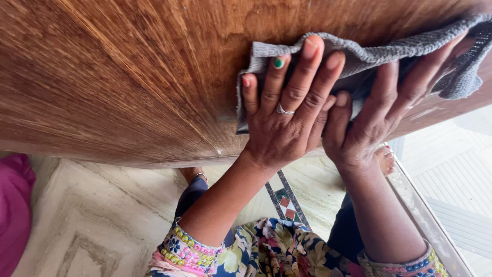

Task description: The person uses a cloth to wipe and clean a wooden door.

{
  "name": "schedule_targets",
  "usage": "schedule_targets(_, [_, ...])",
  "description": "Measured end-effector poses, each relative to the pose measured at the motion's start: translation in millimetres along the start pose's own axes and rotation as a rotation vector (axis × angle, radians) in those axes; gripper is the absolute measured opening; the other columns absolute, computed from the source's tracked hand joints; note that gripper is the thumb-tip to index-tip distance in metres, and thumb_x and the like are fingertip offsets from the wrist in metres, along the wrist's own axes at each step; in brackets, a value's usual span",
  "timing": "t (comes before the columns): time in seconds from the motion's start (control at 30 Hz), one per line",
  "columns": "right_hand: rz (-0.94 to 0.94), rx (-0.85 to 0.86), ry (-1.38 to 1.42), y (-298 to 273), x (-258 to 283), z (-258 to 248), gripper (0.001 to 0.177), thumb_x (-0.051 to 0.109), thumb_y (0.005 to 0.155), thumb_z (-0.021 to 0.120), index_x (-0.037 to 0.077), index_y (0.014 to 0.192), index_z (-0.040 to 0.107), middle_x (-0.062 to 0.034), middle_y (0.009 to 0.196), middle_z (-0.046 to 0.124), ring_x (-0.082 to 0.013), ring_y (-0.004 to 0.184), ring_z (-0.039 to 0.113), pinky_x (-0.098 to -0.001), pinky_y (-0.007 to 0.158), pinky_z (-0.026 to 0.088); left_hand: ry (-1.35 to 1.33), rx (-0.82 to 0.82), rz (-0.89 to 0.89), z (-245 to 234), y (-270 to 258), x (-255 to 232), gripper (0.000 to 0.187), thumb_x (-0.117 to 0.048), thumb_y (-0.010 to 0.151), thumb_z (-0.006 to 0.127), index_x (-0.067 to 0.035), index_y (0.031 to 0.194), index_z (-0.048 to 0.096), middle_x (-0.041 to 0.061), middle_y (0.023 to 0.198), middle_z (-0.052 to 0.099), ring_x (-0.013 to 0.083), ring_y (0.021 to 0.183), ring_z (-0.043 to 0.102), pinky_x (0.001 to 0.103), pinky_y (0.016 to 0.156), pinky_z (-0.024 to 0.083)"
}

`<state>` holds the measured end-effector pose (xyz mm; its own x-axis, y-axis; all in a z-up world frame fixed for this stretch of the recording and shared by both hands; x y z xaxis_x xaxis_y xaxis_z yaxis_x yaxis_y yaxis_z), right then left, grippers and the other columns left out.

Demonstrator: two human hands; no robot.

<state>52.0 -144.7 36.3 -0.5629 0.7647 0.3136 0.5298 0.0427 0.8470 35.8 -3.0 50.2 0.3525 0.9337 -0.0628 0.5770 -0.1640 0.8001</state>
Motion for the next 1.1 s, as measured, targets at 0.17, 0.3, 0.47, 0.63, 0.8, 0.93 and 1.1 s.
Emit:
schedule_targets(0.17, [-0.073,-0.015,-0.083,-4,25,46,0.045,0.033,0.108,0.052,0.017,0.149,0.048,-0.0273,0.164,0.019,-0.0545,0.156,0.011,-0.0613,0.126,0.013,0.138,-0.136,0.087,-6,-17,39,0.047,-0.037,0.118,0.038,-0.023,0.162,0.046,-0.004,0.170,0.028,0.0239,0.162,0.005,0.052,0.130,-0.012])
schedule_targets(0.3, [-0.195,0.026,-0.087,-34,36,70,0.038,0.029,0.116,0.055,0.015,0.151,0.058,-0.0356,0.161,0.028,-0.0587,0.152,0.018,-0.0612,0.127,0.017,0.153,-0.139,0.109,3,-49,63,0.048,-0.034,0.118,0.037,-0.021,0.163,0.047,-0.003,0.172,0.027,0.0245,0.164,0.003,0.053,0.131,-0.011])
schedule_targets(0.47, [-0.382,0.168,-0.146,-70,34,97,0.044,0.022,0.106,0.069,0.005,0.146,0.064,-0.0284,0.154,0.050,-0.0414,0.146,0.047,-0.0570,0.121,0.035,0.162,-0.077,0.121,17,-88,79,0.050,-0.035,0.116,0.040,-0.018,0.162,0.047,0.000,0.172,0.025,0.0277,0.163,0.003,0.055,0.130,-0.010])
schedule_targets(0.63, [-0.471,0.140,-0.134,-85,33,91,0.044,0.025,0.099,0.077,0.011,0.139,0.067,-0.0159,0.149,0.056,-0.0346,0.137,0.052,-0.0537,0.114,0.040,0.136,-0.010,0.084,27,-108,76,0.051,-0.035,0.116,0.044,-0.016,0.163,0.045,0.001,0.174,0.020,0.0292,0.164,0.001,0.057,0.130,-0.010])
schedule_targets(0.8, [-0.486,0.264,-0.109,-91,24,82,0.049,0.029,0.088,0.078,0.012,0.133,0.068,-0.0108,0.146,0.057,-0.0326,0.137,0.052,-0.0567,0.111,0.042,0.063,-0.002,0.029,35,-108,58,0.054,-0.034,0.113,0.043,-0.012,0.163,0.043,0.004,0.173,0.021,0.0314,0.162,0.002,0.060,0.128,-0.010])
schedule_targets(0.93, [-0.508,0.257,-0.126,-89,9,73,0.047,0.028,0.091,0.079,0.015,0.135,0.068,-0.0094,0.149,0.054,-0.0320,0.139,0.051,-0.0551,0.113,0.041,0.099,0.007,0.080,36,-98,47,0.055,-0.036,0.114,0.043,-0.014,0.165,0.040,0.003,0.174,0.021,0.0295,0.163,0.000,0.057,0.128,-0.012])
schedule_targets(1.1, [-0.430,0.141,-0.172,-75,-8,59,0.037,0.028,0.103,0.074,0.015,0.136,0.061,-0.0257,0.158,0.040,-0.0456,0.146,0.040,-0.0589,0.118,0.036,0.065,-0.106,0.138,28,-76,40,0.052,-0.032,0.114,0.044,-0.018,0.163,0.045,0.011,0.172,0.018,0.0309,0.162,0.011,0.056,0.131,-0.007])
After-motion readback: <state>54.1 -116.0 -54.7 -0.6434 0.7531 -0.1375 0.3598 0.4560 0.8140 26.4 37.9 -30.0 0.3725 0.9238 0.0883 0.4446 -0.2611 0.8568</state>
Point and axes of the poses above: each hand's wrist, its own y-axis towards the middle knuckle, its own z-axis out of the palm, x = y × z, the point moved 6 cm from there along y, towards the middle knuckle
